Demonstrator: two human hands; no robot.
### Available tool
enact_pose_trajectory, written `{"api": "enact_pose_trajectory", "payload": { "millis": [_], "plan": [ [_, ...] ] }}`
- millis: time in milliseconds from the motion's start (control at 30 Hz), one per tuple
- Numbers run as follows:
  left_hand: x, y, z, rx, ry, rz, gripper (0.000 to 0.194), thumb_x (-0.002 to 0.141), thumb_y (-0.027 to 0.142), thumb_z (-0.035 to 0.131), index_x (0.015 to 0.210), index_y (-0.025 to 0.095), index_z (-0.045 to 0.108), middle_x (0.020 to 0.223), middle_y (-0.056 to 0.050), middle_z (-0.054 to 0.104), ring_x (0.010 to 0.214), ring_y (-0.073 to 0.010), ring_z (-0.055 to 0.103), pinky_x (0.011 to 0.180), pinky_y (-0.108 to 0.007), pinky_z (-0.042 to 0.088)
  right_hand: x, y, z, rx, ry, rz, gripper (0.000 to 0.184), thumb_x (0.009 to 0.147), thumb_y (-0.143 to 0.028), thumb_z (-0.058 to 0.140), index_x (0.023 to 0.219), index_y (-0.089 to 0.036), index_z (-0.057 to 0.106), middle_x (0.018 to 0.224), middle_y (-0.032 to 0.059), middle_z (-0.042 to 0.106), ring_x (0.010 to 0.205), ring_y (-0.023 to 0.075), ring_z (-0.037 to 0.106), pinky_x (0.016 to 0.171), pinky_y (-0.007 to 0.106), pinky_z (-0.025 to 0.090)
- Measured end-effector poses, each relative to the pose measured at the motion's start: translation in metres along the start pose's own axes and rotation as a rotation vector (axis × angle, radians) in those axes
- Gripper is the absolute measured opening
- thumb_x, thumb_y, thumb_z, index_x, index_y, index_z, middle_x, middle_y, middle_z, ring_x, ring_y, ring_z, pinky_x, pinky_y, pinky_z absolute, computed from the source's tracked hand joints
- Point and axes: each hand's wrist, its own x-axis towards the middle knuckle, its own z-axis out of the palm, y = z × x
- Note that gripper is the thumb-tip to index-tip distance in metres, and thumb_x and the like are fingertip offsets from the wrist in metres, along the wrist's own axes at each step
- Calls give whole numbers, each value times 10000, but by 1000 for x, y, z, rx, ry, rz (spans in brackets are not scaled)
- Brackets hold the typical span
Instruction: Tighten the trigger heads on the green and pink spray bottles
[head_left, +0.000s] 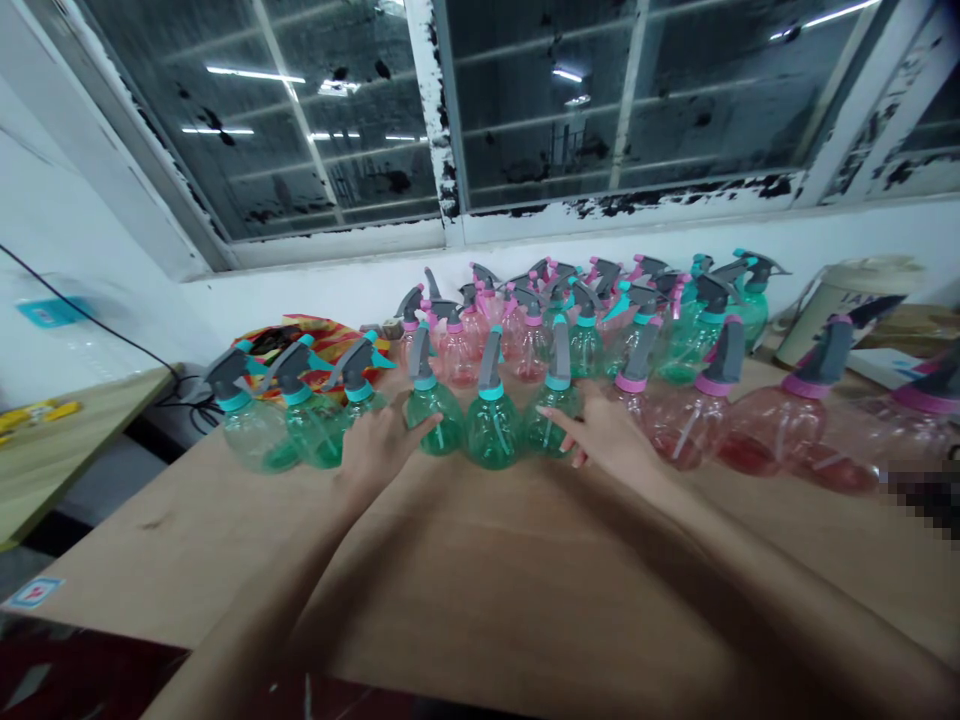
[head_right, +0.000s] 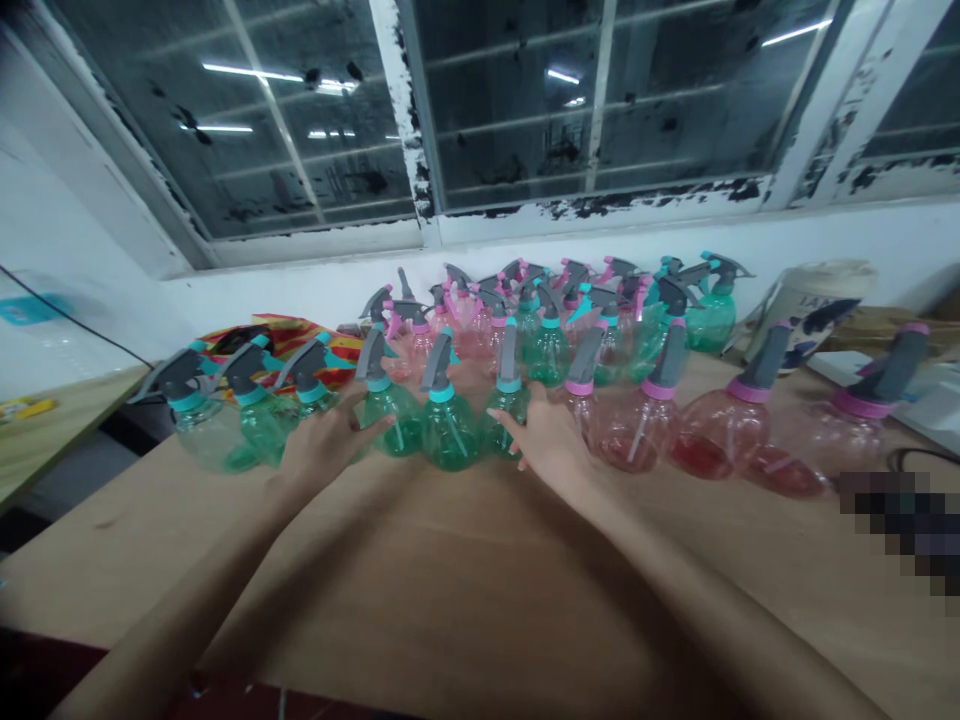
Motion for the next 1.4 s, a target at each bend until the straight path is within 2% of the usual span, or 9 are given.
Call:
{"api": "enact_pose_trajectory", "payload": {
  "millis": [233,333,433,567,767,867,1000,1167,1400],
  "plan": [
    [9,-13,-12,-32,-95,86,495,884,541,499,1290,260,533,837,-42,725,859,-288,704,670,-299,450,1,2,4,-9,21,1,639,863,-540,513,1319,-104,413,552,-9,653,394,170,606,458,299,465],
    [6,-15,-17,-41,-109,92,545,883,528,502,1341,233,493,811,-39,722,843,-285,700,638,-294,431,1,3,4,-12,23,-4,629,865,-539,514,1319,-115,414,553,-12,653,395,168,604,466,302,470],
    [-5,-13,-21,-39,-88,66,606,894,542,476,1399,211,426,822,-46,726,854,-302,695,642,-314,430,1,3,4,-18,26,-6,612,873,-526,506,1321,-120,412,549,-19,650,387,162,594,482,304,473],
    [-25,-7,-24,-31,12,-30,580,896,577,461,1352,218,439,839,-45,733,852,-321,696,610,-325,427,0,2,5,-19,25,-8,622,878,-519,505,1340,-116,400,556,-12,657,382,159,587,476,297,464],
    [-50,19,-7,-69,99,-7,512,890,626,464,1218,236,508,713,-18,706,701,-294,703,572,-324,427,2,3,6,-32,2,-13,642,877,-536,505,1353,-120,391,570,-2,666,379,163,594,472,308,476],
    [-55,42,5,-62,31,67,625,859,688,471,1279,226,483,776,-51,734,752,-333,715,610,-357,464,3,2,4,-59,-1,-19,616,877,-535,513,1339,-138,423,582,2,668,379,162,595,475,312,475],
    [-47,66,16,-23,26,87,760,836,700,509,1369,166,413,802,-102,747,811,-364,723,653,-374,495,3,1,1,-88,-3,-21,560,879,-529,518,1285,-146,481,594,10,674,383,162,597,491,318,477],
    [-29,68,22,27,68,102,630,889,619,495,1323,164,459,798,-114,746,811,-366,725,647,-385,509,5,1,-1,-123,-4,-29,543,881,-525,519,1256,-133,495,573,11,669,400,177,600,501,323,464],
    [-20,67,26,19,71,106,693,901,600,492,1431,184,335,786,-87,743,790,-348,722,660,-391,510,3,-4,-3,-177,18,-26,548,871,-544,534,1223,-125,495,561,9,660,474,202,629,533,316,448]
  ]
}}
